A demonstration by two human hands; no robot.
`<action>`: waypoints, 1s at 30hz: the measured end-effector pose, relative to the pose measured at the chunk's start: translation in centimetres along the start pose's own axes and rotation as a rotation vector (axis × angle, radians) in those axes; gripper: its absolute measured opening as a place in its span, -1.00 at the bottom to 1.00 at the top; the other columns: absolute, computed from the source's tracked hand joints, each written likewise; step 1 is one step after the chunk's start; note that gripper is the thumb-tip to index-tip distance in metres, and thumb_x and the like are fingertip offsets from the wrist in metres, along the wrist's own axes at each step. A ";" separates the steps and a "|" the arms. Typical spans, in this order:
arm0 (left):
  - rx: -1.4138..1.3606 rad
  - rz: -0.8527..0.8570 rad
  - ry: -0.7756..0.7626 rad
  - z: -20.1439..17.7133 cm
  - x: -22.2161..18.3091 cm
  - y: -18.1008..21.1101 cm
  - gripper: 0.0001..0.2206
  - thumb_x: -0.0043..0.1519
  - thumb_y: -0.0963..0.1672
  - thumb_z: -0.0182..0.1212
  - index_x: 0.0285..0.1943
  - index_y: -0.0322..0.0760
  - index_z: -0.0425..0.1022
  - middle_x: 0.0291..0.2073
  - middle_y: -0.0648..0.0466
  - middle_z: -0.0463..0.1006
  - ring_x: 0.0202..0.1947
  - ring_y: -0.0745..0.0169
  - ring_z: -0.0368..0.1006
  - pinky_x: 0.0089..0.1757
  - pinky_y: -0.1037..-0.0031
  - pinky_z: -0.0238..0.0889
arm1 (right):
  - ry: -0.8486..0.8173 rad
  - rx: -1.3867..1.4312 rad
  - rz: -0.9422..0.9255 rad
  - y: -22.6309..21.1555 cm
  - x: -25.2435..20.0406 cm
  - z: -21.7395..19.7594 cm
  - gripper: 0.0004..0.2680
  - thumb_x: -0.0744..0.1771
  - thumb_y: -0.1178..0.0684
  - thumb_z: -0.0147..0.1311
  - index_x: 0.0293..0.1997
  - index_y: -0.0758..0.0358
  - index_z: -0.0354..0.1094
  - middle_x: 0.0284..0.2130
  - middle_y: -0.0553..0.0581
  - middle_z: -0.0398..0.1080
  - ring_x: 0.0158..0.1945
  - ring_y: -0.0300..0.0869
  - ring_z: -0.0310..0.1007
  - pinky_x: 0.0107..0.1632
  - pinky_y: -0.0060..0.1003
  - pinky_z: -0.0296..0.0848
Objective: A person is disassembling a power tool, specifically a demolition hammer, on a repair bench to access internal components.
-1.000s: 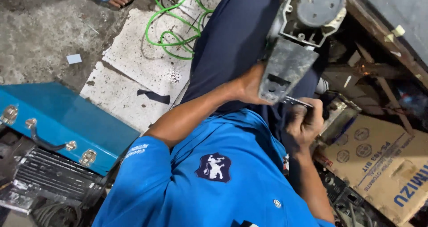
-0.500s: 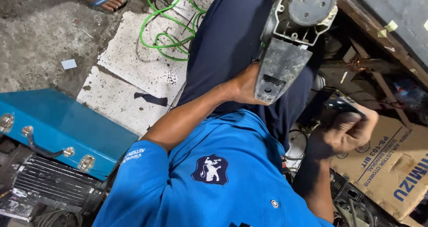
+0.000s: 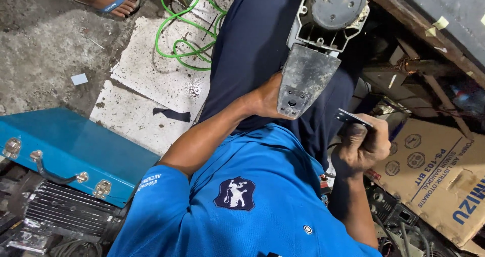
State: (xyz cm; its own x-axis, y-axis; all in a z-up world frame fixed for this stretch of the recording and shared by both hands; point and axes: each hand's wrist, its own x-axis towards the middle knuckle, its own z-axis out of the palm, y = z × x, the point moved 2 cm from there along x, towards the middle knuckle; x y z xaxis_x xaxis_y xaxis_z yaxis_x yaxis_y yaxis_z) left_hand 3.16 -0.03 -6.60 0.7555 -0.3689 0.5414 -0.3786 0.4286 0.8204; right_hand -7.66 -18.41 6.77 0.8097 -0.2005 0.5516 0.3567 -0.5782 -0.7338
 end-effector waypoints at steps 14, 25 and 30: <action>0.085 -0.032 -0.118 -0.3 -1.0 -0.9 -0.46 -0.15 -0.04 0.71 -0.13 -0.26 0.45 -0.33 0.10 0.49 -0.36 0.28 0.38 -0.20 0.32 0.24 | -0.080 0.083 -0.020 -0.4 0.8 1.3 -0.73 0.46 0.02 0.07 -0.26 0.53 0.45 -0.58 0.30 0.40 -0.62 -0.25 0.17 -0.49 -0.32 0.26; 0.124 0.043 -0.096 0.0 -0.2 0.7 -0.46 -0.15 -0.01 0.71 -0.15 -0.29 0.45 -0.34 0.08 0.52 -0.37 0.23 0.40 -0.19 0.36 0.26 | -0.121 0.074 -0.021 -1.3 1.1 1.8 -0.75 0.46 0.05 0.04 -0.25 0.52 0.44 -0.60 0.31 0.39 -0.65 -0.27 0.13 -0.55 -0.33 0.21; 0.240 0.094 -0.165 -0.8 0.4 1.3 -0.46 -0.11 -0.01 0.72 -0.20 -0.29 0.39 -0.33 0.10 0.50 -0.36 0.26 0.35 -0.13 0.43 0.24 | -0.144 0.075 -0.012 -1.2 0.9 1.8 -0.76 0.46 0.07 0.03 -0.22 0.53 0.45 -0.59 0.32 0.40 -0.67 -0.28 0.16 -0.55 -0.36 0.20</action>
State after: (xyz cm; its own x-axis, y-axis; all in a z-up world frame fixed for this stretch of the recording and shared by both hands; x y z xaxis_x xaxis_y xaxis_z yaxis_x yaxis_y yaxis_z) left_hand 3.46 1.02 -5.48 0.6215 -0.4742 0.6235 -0.5731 0.2674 0.7746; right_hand -6.52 -16.53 7.42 0.8616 -0.0753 0.5020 0.3964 -0.5180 -0.7580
